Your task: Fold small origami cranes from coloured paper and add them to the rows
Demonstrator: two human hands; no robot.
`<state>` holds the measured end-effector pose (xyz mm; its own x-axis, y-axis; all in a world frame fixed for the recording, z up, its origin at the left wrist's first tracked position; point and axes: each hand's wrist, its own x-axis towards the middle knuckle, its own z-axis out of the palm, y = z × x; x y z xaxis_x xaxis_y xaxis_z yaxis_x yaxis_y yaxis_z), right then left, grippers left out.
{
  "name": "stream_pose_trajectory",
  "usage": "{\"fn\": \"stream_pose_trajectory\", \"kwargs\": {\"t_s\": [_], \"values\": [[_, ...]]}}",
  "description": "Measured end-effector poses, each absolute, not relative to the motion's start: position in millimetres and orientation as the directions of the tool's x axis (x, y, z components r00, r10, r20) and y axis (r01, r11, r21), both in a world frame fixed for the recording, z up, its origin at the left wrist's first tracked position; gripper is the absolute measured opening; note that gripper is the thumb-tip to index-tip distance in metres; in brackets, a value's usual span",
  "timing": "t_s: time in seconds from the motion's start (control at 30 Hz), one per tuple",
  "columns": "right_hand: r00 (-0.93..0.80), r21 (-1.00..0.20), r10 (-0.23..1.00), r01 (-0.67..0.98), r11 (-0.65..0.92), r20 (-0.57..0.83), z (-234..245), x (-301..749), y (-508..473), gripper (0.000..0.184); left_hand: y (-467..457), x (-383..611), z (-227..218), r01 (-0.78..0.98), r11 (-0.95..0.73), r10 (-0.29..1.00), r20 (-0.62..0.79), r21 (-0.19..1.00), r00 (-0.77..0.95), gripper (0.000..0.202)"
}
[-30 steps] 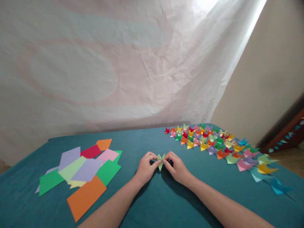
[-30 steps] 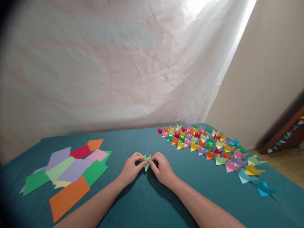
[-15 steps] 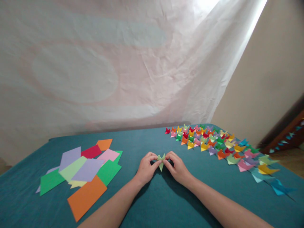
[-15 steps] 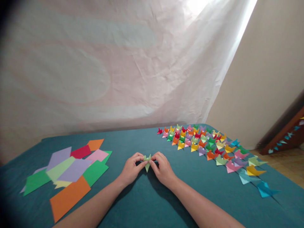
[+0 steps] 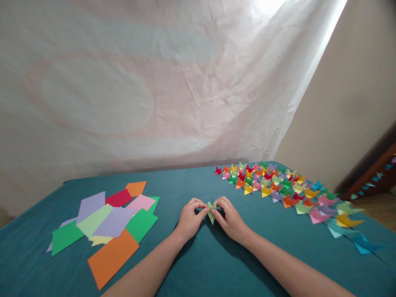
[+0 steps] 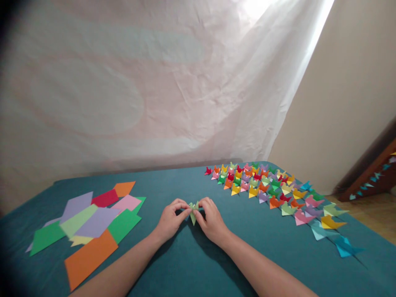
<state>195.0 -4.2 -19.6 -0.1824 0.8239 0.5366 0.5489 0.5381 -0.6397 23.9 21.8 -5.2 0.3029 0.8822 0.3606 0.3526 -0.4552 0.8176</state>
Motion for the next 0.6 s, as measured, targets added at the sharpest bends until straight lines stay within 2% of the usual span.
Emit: {"fn": "stream_pose_trajectory", "kwargs": {"t_s": [0.17,0.4,0.6], "values": [[-0.198,-0.668,0.827,0.506,0.546,0.525,-18.4,194.5,-4.6,0.011,21.8,24.0,-6.6,0.329,-0.459,0.879,0.368,0.826,0.303,0.015],[-0.209,-0.69,0.827,0.467,0.553,0.522,-16.9,195.4,-5.4,0.01,22.2,22.8,-5.7,0.298,-0.478,0.864,0.381,0.826,0.33,0.016],[-0.173,-0.753,0.851,0.401,0.521,0.497,-18.6,196.6,-2.6,0.019,23.0,22.6,-7.8,0.296,-0.493,0.858,0.4,0.818,0.323,0.018]]}}
